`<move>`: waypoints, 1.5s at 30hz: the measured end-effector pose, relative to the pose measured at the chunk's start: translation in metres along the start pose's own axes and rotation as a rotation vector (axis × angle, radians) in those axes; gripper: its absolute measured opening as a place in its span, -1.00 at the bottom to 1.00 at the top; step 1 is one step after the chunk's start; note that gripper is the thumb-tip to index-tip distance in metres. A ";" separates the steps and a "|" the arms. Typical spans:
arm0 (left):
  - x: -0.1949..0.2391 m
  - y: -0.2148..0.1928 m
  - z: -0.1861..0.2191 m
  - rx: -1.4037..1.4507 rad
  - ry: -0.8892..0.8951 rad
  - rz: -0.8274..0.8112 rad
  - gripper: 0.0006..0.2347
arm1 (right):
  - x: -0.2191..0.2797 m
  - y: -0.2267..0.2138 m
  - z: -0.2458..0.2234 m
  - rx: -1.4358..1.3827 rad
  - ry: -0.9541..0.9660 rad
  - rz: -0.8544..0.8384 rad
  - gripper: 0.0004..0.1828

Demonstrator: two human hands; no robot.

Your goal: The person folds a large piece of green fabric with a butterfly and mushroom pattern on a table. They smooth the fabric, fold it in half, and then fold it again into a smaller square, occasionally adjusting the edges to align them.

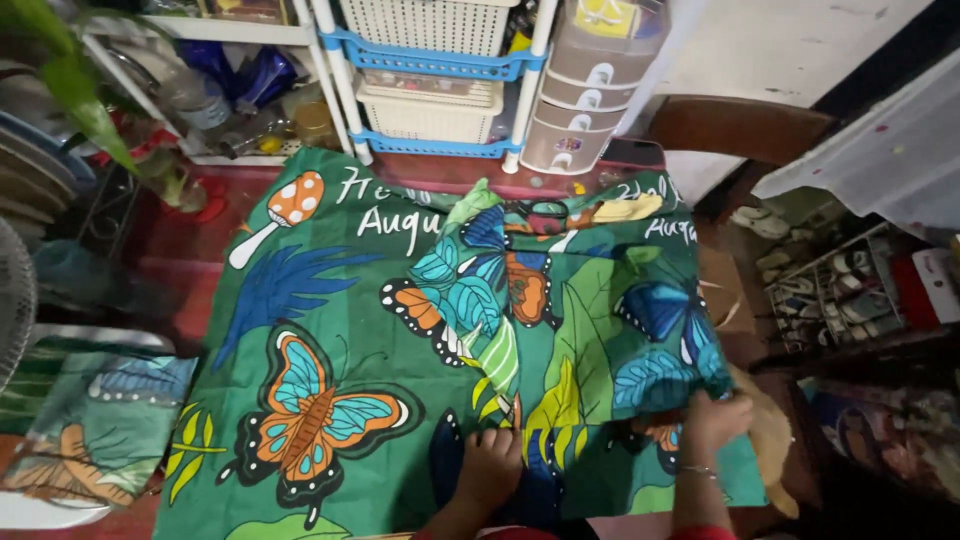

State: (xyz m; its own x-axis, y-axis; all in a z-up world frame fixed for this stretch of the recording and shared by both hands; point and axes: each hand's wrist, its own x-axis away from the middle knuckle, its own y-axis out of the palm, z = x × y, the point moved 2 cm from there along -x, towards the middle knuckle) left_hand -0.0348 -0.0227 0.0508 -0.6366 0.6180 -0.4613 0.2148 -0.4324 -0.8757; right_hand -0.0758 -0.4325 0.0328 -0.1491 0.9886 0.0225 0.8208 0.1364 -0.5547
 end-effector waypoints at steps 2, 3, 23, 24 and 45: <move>0.002 0.002 0.001 0.015 0.006 -0.048 -0.75 | 0.034 0.010 -0.048 0.477 -0.862 0.454 -0.50; 0.003 0.008 0.001 0.013 -0.005 -0.047 -0.75 | 0.058 0.036 -0.070 0.474 -0.871 0.447 -0.50; 0.009 0.015 0.004 0.061 -0.020 0.065 -0.86 | 0.454 0.222 -0.195 0.440 -1.462 -0.914 -0.25; 0.009 0.015 0.003 0.063 -0.011 0.060 -0.86 | 0.461 0.220 -0.185 0.438 -1.452 -0.910 -0.25; -0.012 -0.024 0.002 -0.035 0.016 0.184 -0.80 | 0.106 -0.007 0.010 0.280 -0.734 -0.625 -0.59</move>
State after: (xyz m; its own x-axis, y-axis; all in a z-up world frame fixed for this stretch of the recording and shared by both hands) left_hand -0.0343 -0.0211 0.0780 -0.5726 0.5410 -0.6160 0.3520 -0.5163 -0.7807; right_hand -0.1030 -0.3292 0.0312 -0.8898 0.4476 -0.0891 0.3336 0.5046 -0.7963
